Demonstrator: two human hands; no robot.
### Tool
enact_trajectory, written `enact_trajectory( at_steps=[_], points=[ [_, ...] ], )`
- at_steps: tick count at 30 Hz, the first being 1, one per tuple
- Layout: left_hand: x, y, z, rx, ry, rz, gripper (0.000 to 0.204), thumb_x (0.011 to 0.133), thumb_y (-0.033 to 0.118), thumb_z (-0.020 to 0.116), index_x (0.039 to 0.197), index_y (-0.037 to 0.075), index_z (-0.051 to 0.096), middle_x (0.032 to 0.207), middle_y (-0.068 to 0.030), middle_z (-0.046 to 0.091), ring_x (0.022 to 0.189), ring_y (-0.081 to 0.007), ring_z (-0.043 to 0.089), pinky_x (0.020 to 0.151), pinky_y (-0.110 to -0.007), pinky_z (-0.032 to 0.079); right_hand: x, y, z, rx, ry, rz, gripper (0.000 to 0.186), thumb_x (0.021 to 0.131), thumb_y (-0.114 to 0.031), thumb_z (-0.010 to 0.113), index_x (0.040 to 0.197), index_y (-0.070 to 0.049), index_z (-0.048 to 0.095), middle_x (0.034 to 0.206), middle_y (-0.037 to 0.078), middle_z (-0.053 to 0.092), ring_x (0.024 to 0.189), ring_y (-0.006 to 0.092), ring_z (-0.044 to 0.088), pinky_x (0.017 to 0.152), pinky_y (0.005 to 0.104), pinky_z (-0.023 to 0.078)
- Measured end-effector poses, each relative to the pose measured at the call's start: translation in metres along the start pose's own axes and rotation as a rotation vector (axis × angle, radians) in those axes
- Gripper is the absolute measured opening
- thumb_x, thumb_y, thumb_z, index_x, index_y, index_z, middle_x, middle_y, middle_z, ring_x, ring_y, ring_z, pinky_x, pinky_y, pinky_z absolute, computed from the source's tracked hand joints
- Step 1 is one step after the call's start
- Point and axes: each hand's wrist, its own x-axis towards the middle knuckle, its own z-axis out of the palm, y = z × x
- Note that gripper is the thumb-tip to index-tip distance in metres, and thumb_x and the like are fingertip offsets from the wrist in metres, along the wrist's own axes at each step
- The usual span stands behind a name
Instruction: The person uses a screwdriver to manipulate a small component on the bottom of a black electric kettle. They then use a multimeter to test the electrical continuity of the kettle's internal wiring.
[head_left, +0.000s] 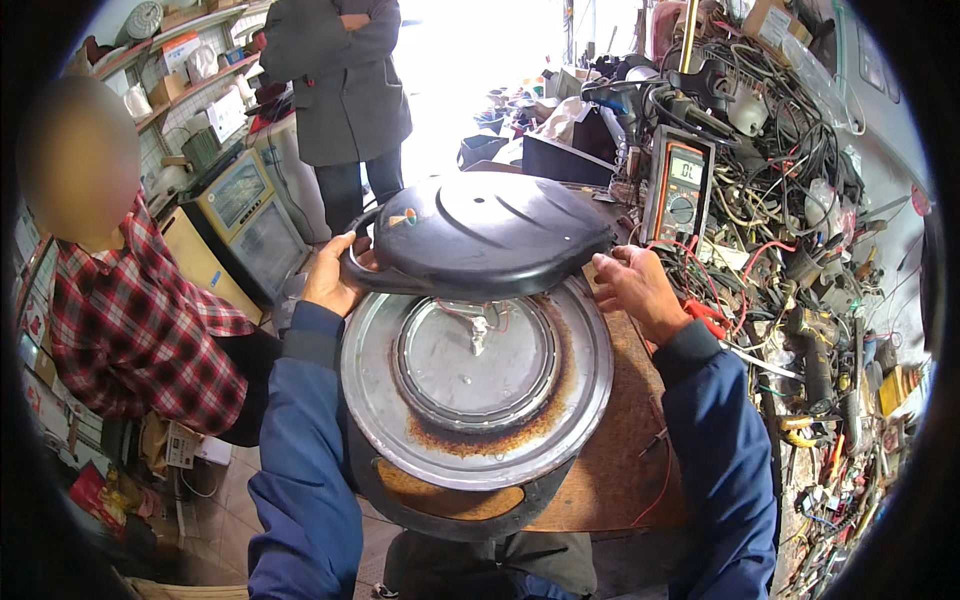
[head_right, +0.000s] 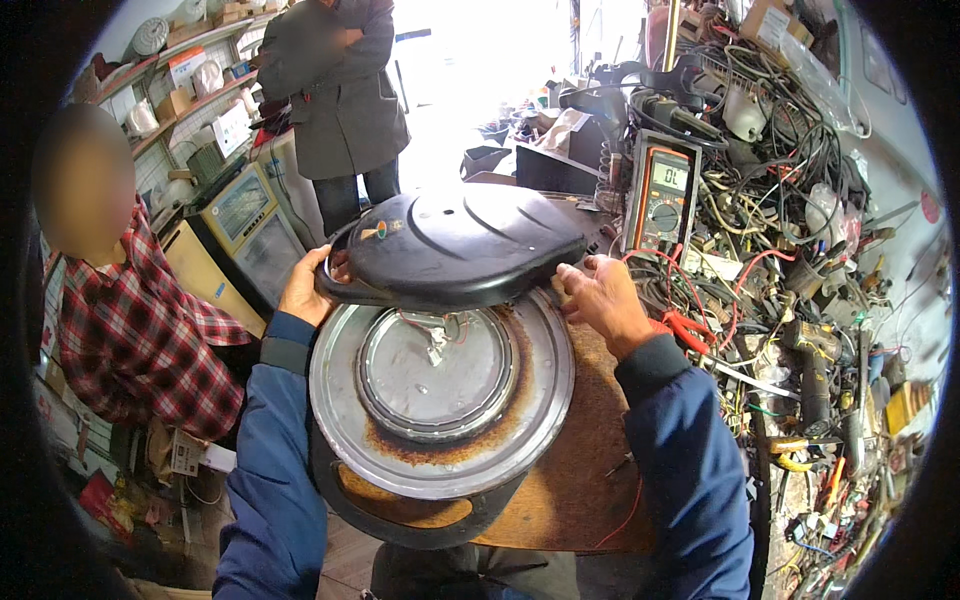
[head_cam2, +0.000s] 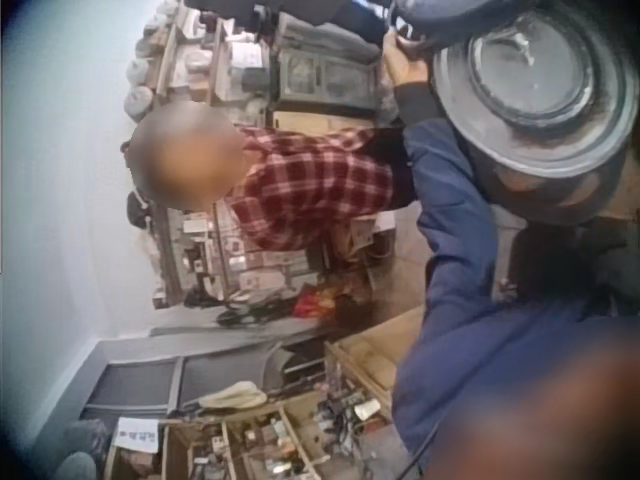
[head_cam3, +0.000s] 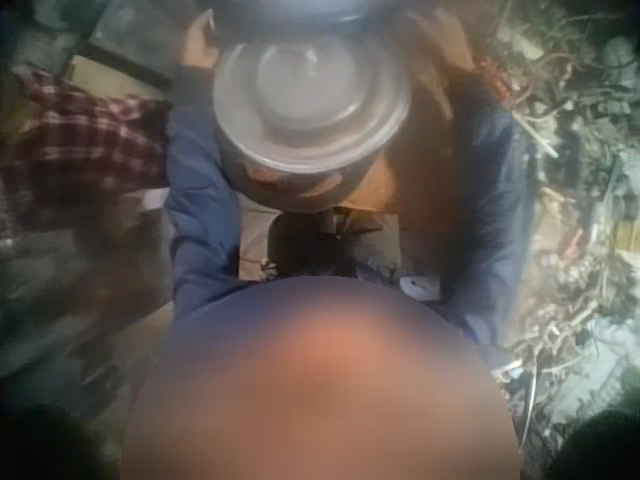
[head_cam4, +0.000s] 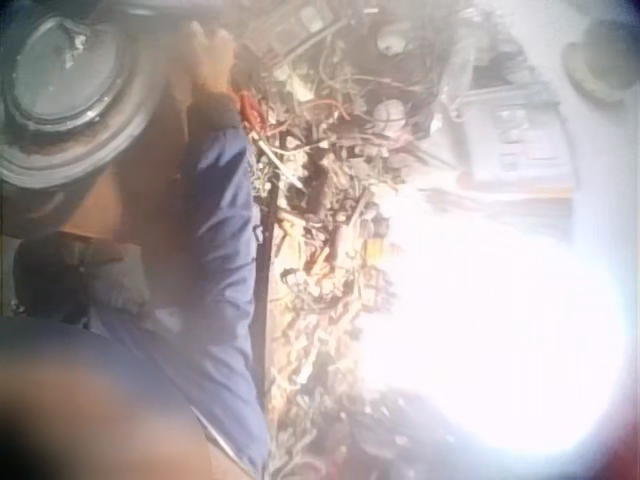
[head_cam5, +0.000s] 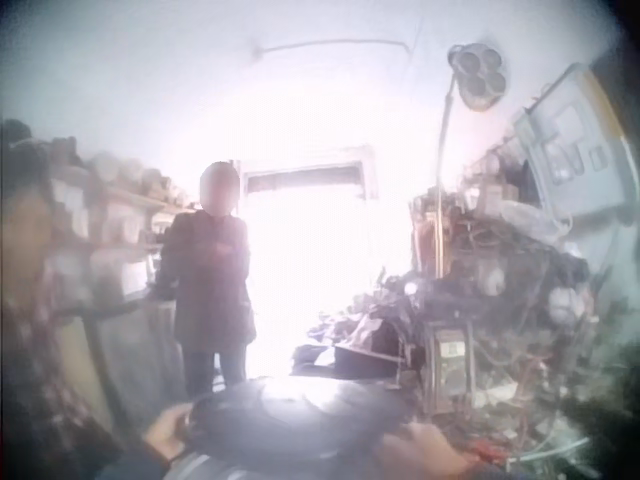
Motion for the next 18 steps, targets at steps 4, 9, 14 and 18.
enact_trajectory(
  at_steps=[4, 9, 14, 18],
  points=[
    [-0.009, 0.002, 0.017, 0.032, -0.004, -0.017, 0.035, 0.104, 0.029, 0.067, 0.124, 0.002, 0.058, 0.114, -0.0193, 0.069, 0.102, -0.0331, 0.071, 0.083, -0.044, 0.062, 0.029, 0.018, 0.012, 0.169, 0.074, 0.026, 0.031, 0.107, -0.035, 0.064, 0.105, -0.004, 0.069, 0.093, 0.007, 0.07, 0.076, 0.0152, 0.065, 0.068, 0.0311, 0.056],
    [-0.012, 0.001, 0.015, 0.05, 0.019, -0.027, 0.038, 0.105, 0.032, 0.064, 0.127, 0.002, 0.058, 0.111, -0.0244, 0.071, 0.103, -0.0345, 0.072, 0.084, -0.044, 0.063, 0.037, 0.016, 0.017, 0.245, 0.13, 0.135, 0.038, 0.101, -0.044, 0.074, 0.094, -0.007, 0.068, 0.083, 0.005, 0.067, 0.07, 0.0158, 0.065, 0.065, 0.0317, 0.056],
    [-0.014, -0.002, 0.019, 0.021, -0.006, -0.064, 0.038, 0.103, 0.028, 0.063, 0.129, 0.0, 0.058, 0.109, -0.0251, 0.072, 0.103, -0.0353, 0.073, 0.092, -0.046, 0.063, 0.041, 0.017, 0.017, 0.277, 0.174, 0.113, 0.041, 0.095, -0.043, 0.082, 0.093, -0.005, 0.067, 0.079, 0.006, 0.065, 0.062, 0.0158, 0.063, 0.057, 0.0289, 0.054],
    [-0.026, 0.008, 0.022, -0.017, -0.03, -0.017, 0.034, 0.099, 0.026, 0.068, 0.122, 0.0, 0.068, 0.109, -0.0197, 0.076, 0.1, -0.0318, 0.074, 0.096, -0.045, 0.06, 0.042, 0.005, 0.019, 0.349, 0.173, 0.055, 0.043, 0.092, -0.038, 0.086, 0.093, 0.0, 0.067, 0.08, 0.01, 0.064, 0.058, 0.0166, 0.062, 0.053, 0.0291, 0.052]
  ],
)
